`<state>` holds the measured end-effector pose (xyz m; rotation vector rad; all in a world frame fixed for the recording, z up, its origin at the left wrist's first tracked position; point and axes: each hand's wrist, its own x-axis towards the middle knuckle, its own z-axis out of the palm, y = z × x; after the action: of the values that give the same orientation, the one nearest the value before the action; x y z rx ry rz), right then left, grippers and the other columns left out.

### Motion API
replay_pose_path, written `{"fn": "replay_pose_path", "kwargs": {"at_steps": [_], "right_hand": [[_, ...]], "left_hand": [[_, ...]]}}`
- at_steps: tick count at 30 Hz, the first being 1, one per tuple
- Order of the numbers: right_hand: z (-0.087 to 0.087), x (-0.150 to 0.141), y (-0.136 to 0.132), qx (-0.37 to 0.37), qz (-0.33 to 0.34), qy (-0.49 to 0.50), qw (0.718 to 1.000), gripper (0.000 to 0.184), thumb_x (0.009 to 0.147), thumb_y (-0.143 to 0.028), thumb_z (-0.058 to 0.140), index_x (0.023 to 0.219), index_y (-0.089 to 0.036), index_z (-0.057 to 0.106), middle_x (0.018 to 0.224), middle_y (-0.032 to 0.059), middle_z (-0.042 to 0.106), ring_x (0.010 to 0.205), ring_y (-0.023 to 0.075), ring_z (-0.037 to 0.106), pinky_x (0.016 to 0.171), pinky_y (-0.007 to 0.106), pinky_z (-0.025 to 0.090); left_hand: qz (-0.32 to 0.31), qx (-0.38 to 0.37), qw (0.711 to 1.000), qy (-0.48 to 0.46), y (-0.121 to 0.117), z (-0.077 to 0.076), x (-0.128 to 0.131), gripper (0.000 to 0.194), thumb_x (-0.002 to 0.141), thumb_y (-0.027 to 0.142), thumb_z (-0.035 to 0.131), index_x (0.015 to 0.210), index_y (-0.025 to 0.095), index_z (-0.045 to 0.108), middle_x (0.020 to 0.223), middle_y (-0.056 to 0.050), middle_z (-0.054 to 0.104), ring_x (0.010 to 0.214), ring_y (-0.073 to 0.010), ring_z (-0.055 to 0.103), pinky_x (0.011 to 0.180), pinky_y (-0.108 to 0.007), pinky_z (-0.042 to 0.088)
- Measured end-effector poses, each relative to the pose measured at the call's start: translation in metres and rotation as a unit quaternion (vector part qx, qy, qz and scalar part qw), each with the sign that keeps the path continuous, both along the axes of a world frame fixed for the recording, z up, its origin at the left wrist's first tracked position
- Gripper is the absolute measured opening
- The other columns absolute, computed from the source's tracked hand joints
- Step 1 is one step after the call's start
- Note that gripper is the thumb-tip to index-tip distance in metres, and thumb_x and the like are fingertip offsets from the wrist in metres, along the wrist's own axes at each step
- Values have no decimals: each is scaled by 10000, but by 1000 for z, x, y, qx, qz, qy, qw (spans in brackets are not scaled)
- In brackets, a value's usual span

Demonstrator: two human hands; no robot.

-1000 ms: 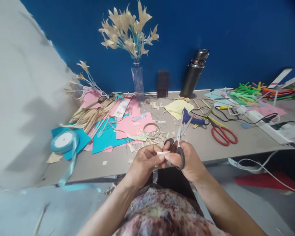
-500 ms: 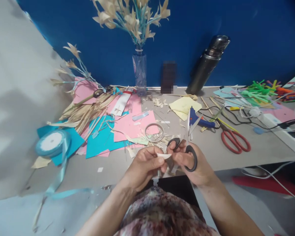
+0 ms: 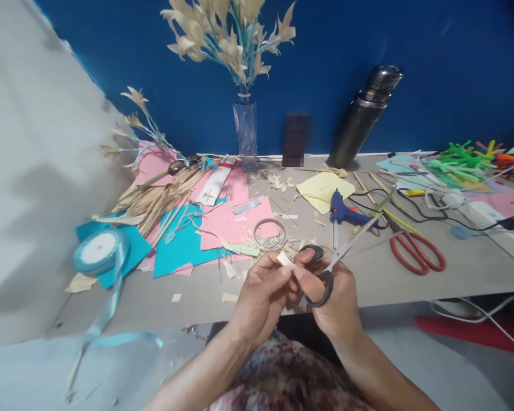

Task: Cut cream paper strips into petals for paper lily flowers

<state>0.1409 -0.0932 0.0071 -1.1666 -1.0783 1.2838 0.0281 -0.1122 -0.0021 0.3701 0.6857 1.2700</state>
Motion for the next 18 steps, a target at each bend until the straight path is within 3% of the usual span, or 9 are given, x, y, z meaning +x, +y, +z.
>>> {"fn": "replay_pose_path", "kwargs": {"at_steps": [2,4,8,11,14,18], "right_hand": [[3,2,-1,36,-17,-55,998,160,702,-274,750,732,-204,610,631,3,649,555,164,612,528,255,520],[4,9,-3,32,18,-73,997,196,696,-317,774,753,-199,628,652,15,658,582,169,609,548,253,511],[0,31,-9,-23,215,-77,973,394,737,-519,766,872,-167,653,735,43,664,615,155,566,545,236,450],[-5,42,-14,-44,314,-94,944,552,751,-699,669,802,-150,642,678,43,621,591,146,514,519,232,398],[-8,42,-17,-62,366,-73,926,645,731,-798,595,722,-153,624,610,39,593,562,148,505,496,231,381],[-8,38,-20,-91,382,-48,918,643,709,-801,614,697,-158,607,561,23,578,503,133,493,477,223,375]], "left_hand": [[15,-9,1000,6,0,2,3,191,755,250,774,790,162,608,739,-5,647,587,-90,525,605,-223,405],[27,-7,999,24,1,4,0,179,748,231,767,751,157,604,748,-8,649,618,-96,541,631,-223,413],[48,7,993,108,1,7,-12,157,742,225,740,691,149,612,674,-5,622,615,-101,529,623,-219,405],[55,41,984,162,0,5,-21,141,750,242,716,692,158,618,715,-22,660,631,-115,546,621,-227,407],[45,66,974,212,0,4,-26,137,762,250,707,706,165,616,729,-33,689,632,-127,566,605,-232,404],[46,86,966,241,-2,2,-27,114,780,225,688,722,170,606,664,-13,675,580,-116,555,575,-224,394]]}}
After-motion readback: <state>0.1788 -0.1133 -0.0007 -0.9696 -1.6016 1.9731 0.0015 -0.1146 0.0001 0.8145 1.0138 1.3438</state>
